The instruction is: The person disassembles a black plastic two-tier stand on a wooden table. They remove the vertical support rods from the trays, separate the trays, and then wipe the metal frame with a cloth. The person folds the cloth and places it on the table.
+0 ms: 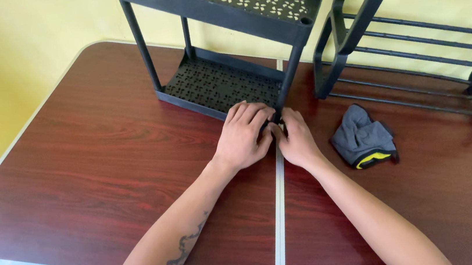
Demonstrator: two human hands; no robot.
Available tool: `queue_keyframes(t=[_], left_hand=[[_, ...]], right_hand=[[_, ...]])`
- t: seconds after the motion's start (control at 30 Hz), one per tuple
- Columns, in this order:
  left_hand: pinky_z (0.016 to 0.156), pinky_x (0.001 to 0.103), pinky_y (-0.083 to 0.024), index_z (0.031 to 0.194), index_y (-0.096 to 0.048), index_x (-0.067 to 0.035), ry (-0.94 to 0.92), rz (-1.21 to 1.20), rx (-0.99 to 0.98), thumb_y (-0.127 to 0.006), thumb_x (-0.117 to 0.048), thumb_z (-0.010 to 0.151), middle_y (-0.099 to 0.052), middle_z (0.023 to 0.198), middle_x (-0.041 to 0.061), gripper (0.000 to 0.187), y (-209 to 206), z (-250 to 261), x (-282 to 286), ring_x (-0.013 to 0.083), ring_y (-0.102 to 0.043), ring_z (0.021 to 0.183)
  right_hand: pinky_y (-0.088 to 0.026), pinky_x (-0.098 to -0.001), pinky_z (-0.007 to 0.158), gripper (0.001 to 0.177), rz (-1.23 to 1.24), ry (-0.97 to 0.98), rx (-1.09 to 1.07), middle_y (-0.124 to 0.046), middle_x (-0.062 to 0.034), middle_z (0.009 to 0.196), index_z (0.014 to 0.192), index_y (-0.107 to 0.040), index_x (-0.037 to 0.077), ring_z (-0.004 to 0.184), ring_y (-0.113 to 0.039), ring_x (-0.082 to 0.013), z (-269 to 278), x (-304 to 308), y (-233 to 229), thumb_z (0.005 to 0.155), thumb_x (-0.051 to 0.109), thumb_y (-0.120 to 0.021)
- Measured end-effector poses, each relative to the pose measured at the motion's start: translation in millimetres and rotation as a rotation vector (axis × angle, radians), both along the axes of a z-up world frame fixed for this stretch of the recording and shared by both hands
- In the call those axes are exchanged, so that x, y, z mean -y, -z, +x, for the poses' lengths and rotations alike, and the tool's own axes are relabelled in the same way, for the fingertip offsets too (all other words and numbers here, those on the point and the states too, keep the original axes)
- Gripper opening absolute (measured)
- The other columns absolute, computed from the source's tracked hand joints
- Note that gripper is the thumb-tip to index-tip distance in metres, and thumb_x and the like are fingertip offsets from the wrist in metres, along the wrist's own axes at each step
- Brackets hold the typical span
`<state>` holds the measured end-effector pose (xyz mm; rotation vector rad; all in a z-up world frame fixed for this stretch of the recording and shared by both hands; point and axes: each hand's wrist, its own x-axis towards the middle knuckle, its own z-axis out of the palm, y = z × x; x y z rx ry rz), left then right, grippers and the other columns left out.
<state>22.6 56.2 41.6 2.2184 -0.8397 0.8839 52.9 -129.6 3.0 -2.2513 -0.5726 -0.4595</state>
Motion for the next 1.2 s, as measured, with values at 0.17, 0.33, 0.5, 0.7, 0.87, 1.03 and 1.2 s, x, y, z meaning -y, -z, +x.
queue_keyframes(t=[0.17, 0.33, 0.5, 0.7, 0.87, 1.03, 1.2], left_hand=[[0.112, 0.046, -0.045, 0.116, -0.066, -0.007, 0.051, 0.011, 0.15, -0.071, -0.008, 0.086, -0.063, 0.119, 0.01, 0.03, -16.9, -14.2, 7.0, 0.0305, -0.062, 0.116], [0.114, 0.046, -0.046, 0.12, -0.066, -0.008, 0.084, 0.037, 0.326, -0.072, -0.008, 0.089, -0.062, 0.126, 0.009, 0.032, -45.8, -31.6, 15.2, 0.029, -0.062, 0.121], [0.124, 0.047, -0.04, 0.135, -0.065, -0.012, -0.028, 0.02, 0.404, -0.07, -0.017, 0.1, -0.059, 0.138, 0.008, 0.036, -94.6, -49.4, 31.4, 0.0276, -0.058, 0.131], [0.119, 0.053, -0.027, 0.131, -0.064, -0.007, -0.137, -0.003, 0.51, -0.06, -0.04, 0.097, -0.06, 0.135, 0.018, 0.048, -140.6, -42.0, 42.8, 0.0367, -0.055, 0.13], [0.096, 0.043, -0.041, 0.107, -0.066, -0.009, -0.16, 0.112, 0.442, -0.066, -0.047, 0.104, -0.061, 0.104, 0.008, 0.038, -147.7, -27.7, 40.9, 0.026, -0.058, 0.099], [0.074, 0.035, -0.039, 0.088, -0.061, -0.012, -0.134, 0.094, 0.578, -0.07, -0.053, 0.102, -0.055, 0.087, 0.003, 0.045, -143.7, -19.0, 32.4, 0.0215, -0.053, 0.082], [0.065, 0.034, -0.039, 0.075, -0.057, -0.013, -0.12, 0.076, 0.617, -0.072, -0.051, 0.098, -0.052, 0.077, 0.001, 0.047, -146.4, -22.1, 32.5, 0.0207, -0.053, 0.075]], right_hand=[[-0.048, -0.0473, 0.092, 0.023, -0.02, -0.121, 0.006, -0.065, -0.0192, 0.113, 0.116, -0.061, 0.003, 0.107, -0.059, -0.0393, -21.1, 30.0, -10.8, 0.095, 0.01, -0.065], [-0.051, -0.042, 0.093, 0.025, -0.138, -0.149, -0.311, -0.07, -0.0141, 0.108, 0.112, -0.065, 0.006, 0.105, -0.065, -0.0314, -19.9, 47.5, -34.3, 0.089, 0.015, -0.072], [-0.053, -0.0335, 0.098, 0.042, 0.047, -0.315, -0.391, -0.073, -0.0116, 0.117, 0.123, -0.062, 0.003, 0.113, -0.069, -0.0195, -35.7, 49.3, -77.3, 0.087, 0.022, -0.071], [-0.042, -0.0289, 0.103, 0.042, 0.993, -0.517, -0.36, -0.058, -0.0054, 0.141, 0.144, -0.044, 0.004, 0.122, -0.055, -0.0102, -49.9, 36.7, -110.8, 0.108, 0.024, -0.038], [-0.042, -0.0264, 0.087, 0.023, 1.013, -0.481, -0.261, -0.054, -0.0003, 0.104, 0.124, -0.054, 0.005, 0.094, -0.049, -0.0087, -49.7, 13.3, -89.3, 0.113, 0.018, -0.039], [-0.04, -0.0274, 0.078, 0.037, 0.796, -0.605, -0.042, -0.051, 0.0004, 0.087, 0.096, -0.057, 0.006, 0.081, -0.043, -0.0099, -47.2, 11.0, -77.0, 0.119, 0.029, -0.039], [-0.036, -0.0254, 0.068, 0.043, 0.773, -0.561, 0.001, -0.045, 0.0028, 0.08, 0.089, -0.051, 0.008, 0.073, -0.039, -0.0076, -55.7, 3.8, -77.2, 0.118, 0.038, -0.037]])
